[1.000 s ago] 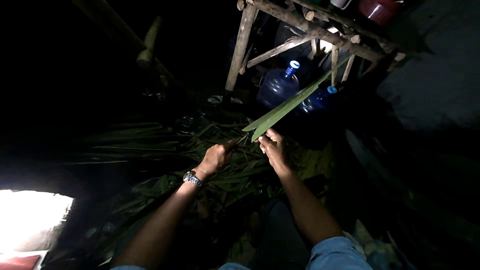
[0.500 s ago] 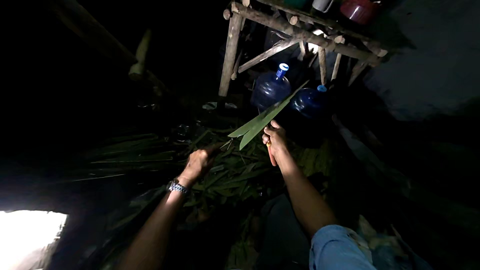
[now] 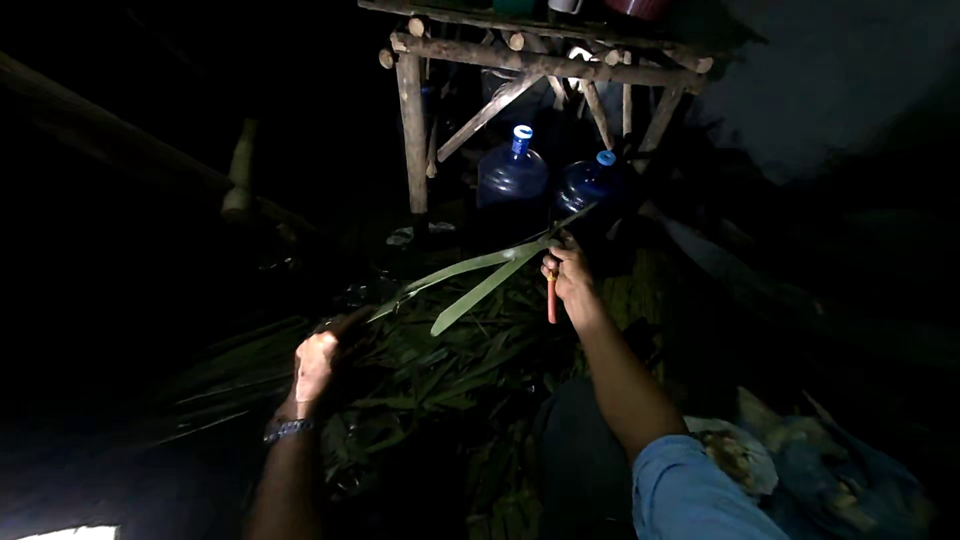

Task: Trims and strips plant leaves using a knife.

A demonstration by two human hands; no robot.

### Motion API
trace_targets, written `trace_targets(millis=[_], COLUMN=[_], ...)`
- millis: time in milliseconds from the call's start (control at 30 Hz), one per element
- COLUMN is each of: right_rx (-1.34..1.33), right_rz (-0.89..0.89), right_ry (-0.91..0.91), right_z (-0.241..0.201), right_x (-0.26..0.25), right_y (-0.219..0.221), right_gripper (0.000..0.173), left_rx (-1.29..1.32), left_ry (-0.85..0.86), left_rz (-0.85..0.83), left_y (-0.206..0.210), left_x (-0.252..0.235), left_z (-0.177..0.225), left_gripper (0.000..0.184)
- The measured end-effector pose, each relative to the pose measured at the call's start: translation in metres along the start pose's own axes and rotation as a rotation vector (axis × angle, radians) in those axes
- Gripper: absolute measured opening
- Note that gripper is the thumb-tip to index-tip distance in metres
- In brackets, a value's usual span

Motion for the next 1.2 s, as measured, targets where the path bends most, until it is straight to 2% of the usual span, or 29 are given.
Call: trace_targets(millis=[67, 133, 333, 433, 700, 833, 900, 1000, 1067, 1133, 1200], right_rx=[0.025, 0.02, -0.017, 0.045, 0.304, 0.31, 0.424, 0.786, 0.952, 0.918, 0.775], right_rz=[-0.014, -0.016, 0.064, 0.086, 0.312, 0.407, 0.325, -0.094, -0.344, -0.517, -0.62], right_ry=[0.008, -0.002, -0.009, 0.028, 0.105, 0.146, 0.205, 0.314, 0.332, 0.27, 0.148], right_z=[0.002, 0.003, 0.005, 0.012, 0.044, 0.043, 0.045, 0.068, 0.081, 0.086, 0.079], right_x=[0.001, -0.002, -0.009, -0.011, -0.032, -0.035, -0.04, -0.033, -0.019, -0.001, 0.024], right_y=[0.002, 0.005, -0.004, -0.007, -0.02, -0.073, -0.082, -0.045, -0.006, 0.029, 0.059], right_gripper=[0.044, 0.039, 0.035, 0.036, 0.04, 0.046, 0.043, 0.039, 0.045, 0.051, 0.045], left_rx=[0.008, 0.015, -0.029, -0.088, -0.107, -0.065, -0.039, -0.006, 0.081, 0.231, 0.416], left_ry=[0.013, 0.027, 0.04, 0.041, -0.142, -0.264, -0.324, -0.306, -0.264, -0.239, -0.198], left_rz=[0.052, 0.088, 0.088, 0.118, -0.096, 0.004, 0.054, 0.064, 0.086, 0.066, 0.019], left_y=[-0.004, -0.007, -0.011, -0.015, 0.005, -0.015, -0.027, -0.01, 0.01, 0.026, 0.037], left_x=[0.002, 0.003, 0.006, 0.006, 0.004, 0.019, 0.021, 0.009, -0.003, -0.011, -0.015], left_z=[-0.009, -0.011, 0.003, 0.006, 0.007, -0.031, -0.036, -0.023, -0.014, -0.006, 0.004], left_gripper=[0.039, 0.041, 0.037, 0.038, 0.034, 0.037, 0.04, 0.042, 0.041, 0.036, 0.033])
Point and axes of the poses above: each hand's wrist, its own x-axis away from the middle knuckle, its own y-axis out of the palm, z = x × y, the point moved 5 cm from there along -x, towards the middle knuckle, and after that the axes turned 8 degrees about y, right-handed, at the moved point
